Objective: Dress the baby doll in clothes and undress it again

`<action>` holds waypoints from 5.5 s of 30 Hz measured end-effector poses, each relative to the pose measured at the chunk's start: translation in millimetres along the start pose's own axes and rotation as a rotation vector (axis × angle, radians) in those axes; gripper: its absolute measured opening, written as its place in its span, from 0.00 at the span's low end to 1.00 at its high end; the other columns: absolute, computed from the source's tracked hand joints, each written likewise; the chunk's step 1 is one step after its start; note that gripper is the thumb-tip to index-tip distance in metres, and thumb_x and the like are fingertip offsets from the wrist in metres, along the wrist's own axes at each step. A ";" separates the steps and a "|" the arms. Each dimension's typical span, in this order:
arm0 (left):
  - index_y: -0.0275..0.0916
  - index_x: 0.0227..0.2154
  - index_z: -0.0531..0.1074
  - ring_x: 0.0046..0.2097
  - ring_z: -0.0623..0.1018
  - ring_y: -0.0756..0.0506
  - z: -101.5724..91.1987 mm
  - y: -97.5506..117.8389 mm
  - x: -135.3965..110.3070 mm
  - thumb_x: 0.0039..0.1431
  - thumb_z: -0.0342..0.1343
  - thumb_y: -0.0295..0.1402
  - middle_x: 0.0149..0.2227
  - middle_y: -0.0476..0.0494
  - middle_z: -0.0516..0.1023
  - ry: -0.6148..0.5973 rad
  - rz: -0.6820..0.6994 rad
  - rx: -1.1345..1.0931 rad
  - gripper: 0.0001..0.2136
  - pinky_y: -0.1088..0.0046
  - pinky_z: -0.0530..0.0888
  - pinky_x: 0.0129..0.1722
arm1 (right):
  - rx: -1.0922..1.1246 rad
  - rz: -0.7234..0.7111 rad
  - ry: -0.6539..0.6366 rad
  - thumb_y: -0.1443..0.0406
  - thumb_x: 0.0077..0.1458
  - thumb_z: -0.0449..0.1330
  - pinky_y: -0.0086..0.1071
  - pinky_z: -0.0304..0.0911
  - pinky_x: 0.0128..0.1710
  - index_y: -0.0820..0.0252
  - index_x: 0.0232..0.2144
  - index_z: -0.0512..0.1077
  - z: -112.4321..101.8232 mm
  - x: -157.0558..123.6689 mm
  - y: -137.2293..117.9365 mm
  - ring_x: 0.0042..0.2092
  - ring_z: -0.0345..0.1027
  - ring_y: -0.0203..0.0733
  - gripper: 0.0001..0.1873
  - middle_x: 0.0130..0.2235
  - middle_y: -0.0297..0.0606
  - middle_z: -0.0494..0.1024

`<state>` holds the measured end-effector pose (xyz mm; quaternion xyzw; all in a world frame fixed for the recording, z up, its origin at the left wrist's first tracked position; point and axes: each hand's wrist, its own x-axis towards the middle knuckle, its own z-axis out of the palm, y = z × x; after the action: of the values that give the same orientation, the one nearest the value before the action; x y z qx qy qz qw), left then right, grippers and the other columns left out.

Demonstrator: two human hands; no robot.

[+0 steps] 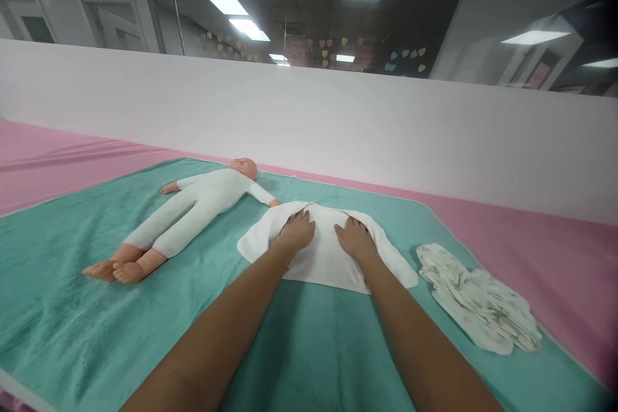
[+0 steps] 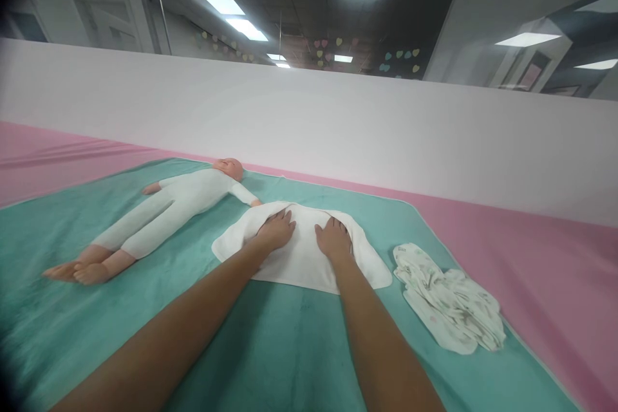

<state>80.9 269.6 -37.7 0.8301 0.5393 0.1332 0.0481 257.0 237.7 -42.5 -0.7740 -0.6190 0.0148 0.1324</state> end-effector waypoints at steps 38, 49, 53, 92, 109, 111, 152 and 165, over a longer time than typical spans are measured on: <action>0.21 0.59 0.55 0.60 0.62 0.37 4.8 -0.9 2.2 0.65 0.36 0.35 0.57 0.23 0.62 0.042 0.041 0.056 0.25 0.60 0.60 0.56 | -0.030 -0.282 -0.108 0.50 0.62 0.35 0.41 0.36 0.62 0.71 0.63 0.47 10.6 -2.8 -13.0 0.66 0.32 0.46 0.37 0.65 0.47 0.42; 0.28 0.52 0.66 0.60 0.61 0.35 8.5 -3.4 -8.2 0.62 0.43 0.32 0.59 0.28 0.61 0.069 0.153 0.134 0.19 0.57 0.56 0.59 | -0.034 -0.352 -0.115 0.48 0.62 0.32 0.40 0.35 0.63 0.69 0.63 0.46 3.3 -45.0 -27.1 0.66 0.33 0.45 0.38 0.66 0.46 0.42; 0.22 0.58 0.58 0.62 0.58 0.34 6.7 0.8 -21.5 0.65 0.38 0.36 0.60 0.22 0.58 0.077 0.098 0.149 0.24 0.56 0.56 0.59 | -0.016 -0.353 -0.135 0.47 0.61 0.32 0.41 0.33 0.63 0.70 0.64 0.45 -0.4 -56.7 -24.3 0.66 0.31 0.45 0.39 0.66 0.45 0.40; 0.42 0.55 0.61 0.63 0.57 0.43 -3.6 13.5 -63.8 0.66 0.34 0.38 0.62 0.44 0.58 0.011 0.269 0.051 0.19 0.50 0.55 0.59 | 0.678 0.072 -0.193 0.50 0.46 0.56 0.26 0.60 0.29 0.62 0.37 0.75 -64.6 -52.4 135.7 0.36 0.70 0.40 0.23 0.39 0.42 0.77; 0.44 0.54 0.62 0.63 0.57 0.43 -5.9 11.8 -63.5 0.66 0.35 0.39 0.62 0.46 0.58 -0.007 0.259 0.015 0.19 0.51 0.54 0.60 | 0.629 0.273 0.456 0.54 0.47 0.52 0.34 0.58 0.39 0.62 0.36 0.73 -45.9 -32.9 147.4 0.40 0.67 0.45 0.20 0.38 0.43 0.76; 0.44 0.54 0.62 0.63 0.57 0.44 -6.4 11.7 -63.9 0.66 0.35 0.39 0.62 0.46 0.58 -0.009 0.261 0.011 0.19 0.52 0.54 0.60 | 0.638 0.277 0.486 0.53 0.47 0.52 0.34 0.59 0.37 0.62 0.36 0.73 -43.1 -30.7 151.0 0.39 0.67 0.45 0.21 0.38 0.43 0.76; 0.43 0.54 0.63 0.63 0.57 0.43 -5.3 11.5 -62.1 0.65 0.36 0.39 0.62 0.46 0.59 0.000 0.256 0.008 0.19 0.50 0.54 0.60 | 0.230 0.126 0.236 0.64 0.47 0.55 0.37 0.56 0.50 0.57 0.49 0.67 -33.0 -29.6 141.8 0.52 0.60 0.50 0.24 0.52 0.42 0.67; 0.43 0.55 0.62 0.63 0.57 0.44 -4.9 11.0 -62.8 0.65 0.36 0.40 0.62 0.47 0.59 -0.004 0.253 0.018 0.19 0.53 0.54 0.60 | 0.328 0.308 0.314 0.55 0.48 0.56 0.35 0.57 0.38 0.62 0.37 0.69 -38.9 -25.3 148.9 0.42 0.66 0.49 0.18 0.39 0.46 0.73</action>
<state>65.2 207.7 -41.2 0.8922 0.4313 0.1319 0.0246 400.4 176.5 -41.8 -0.8201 -0.4553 0.0143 0.3464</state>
